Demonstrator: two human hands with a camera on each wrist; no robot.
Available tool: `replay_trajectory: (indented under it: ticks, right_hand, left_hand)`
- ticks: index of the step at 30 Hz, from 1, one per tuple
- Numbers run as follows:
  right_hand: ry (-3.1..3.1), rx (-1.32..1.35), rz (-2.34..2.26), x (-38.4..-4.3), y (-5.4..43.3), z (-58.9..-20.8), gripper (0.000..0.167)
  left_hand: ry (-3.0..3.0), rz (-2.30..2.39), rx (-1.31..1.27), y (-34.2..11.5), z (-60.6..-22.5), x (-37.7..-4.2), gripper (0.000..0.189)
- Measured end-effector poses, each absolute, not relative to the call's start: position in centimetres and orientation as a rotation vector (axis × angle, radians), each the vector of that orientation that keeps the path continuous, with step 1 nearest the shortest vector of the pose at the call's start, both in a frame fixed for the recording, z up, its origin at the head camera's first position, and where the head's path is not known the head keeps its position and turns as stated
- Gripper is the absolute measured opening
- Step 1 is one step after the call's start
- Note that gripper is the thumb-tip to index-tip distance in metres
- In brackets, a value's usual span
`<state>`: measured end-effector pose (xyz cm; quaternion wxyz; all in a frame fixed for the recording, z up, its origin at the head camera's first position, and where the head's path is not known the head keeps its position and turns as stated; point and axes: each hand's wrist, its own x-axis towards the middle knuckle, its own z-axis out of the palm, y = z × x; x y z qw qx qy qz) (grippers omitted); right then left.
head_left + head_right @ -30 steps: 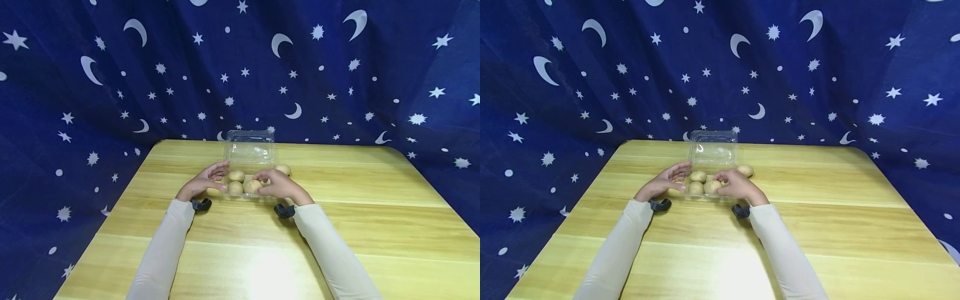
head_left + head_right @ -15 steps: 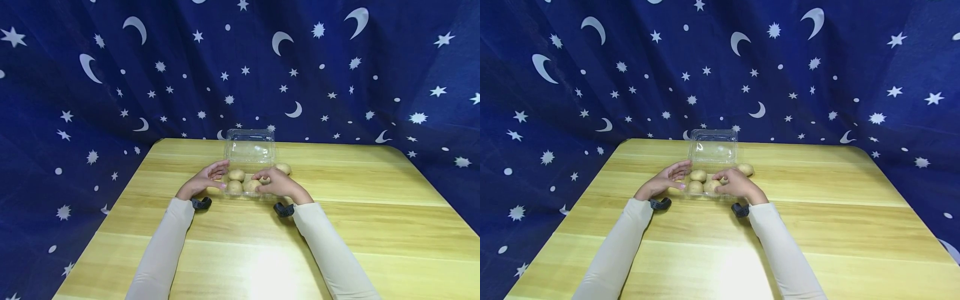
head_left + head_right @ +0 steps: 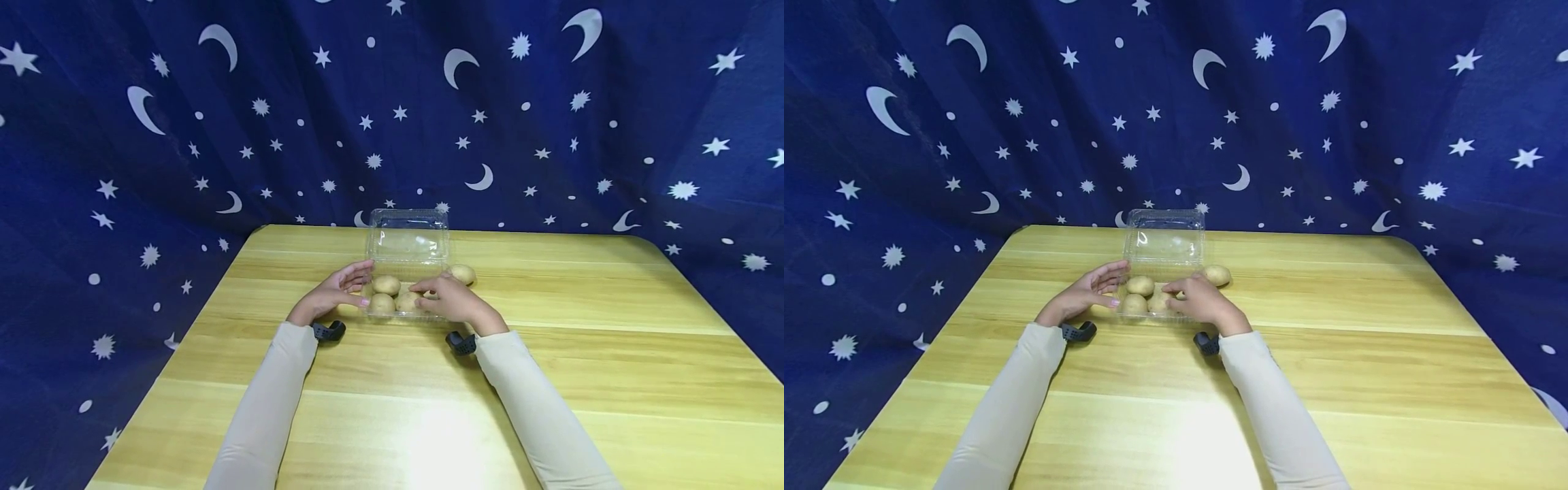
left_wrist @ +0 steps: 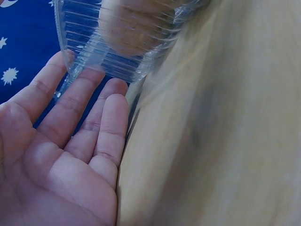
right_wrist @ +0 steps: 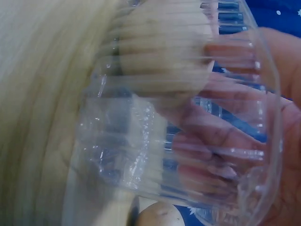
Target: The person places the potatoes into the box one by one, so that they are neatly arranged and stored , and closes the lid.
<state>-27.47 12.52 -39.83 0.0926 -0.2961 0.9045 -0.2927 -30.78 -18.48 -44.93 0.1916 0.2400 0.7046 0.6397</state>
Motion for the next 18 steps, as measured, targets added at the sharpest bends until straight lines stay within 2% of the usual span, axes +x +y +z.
replay_trajectory:
  ticks: [9, 18]
  right_hand:
    - [2.653, -0.813, -0.928, -27.00, 12.67, -39.63, 0.038]
    - [2.650, -0.879, -1.118, -27.54, 13.02, -40.53, 0.029]
  left_hand:
    - [1.951, 1.811, 0.667, -18.47, -44.87, -30.90, 0.096]
    - [1.960, 1.809, 0.676, -18.60, -44.86, -30.80, 0.095]
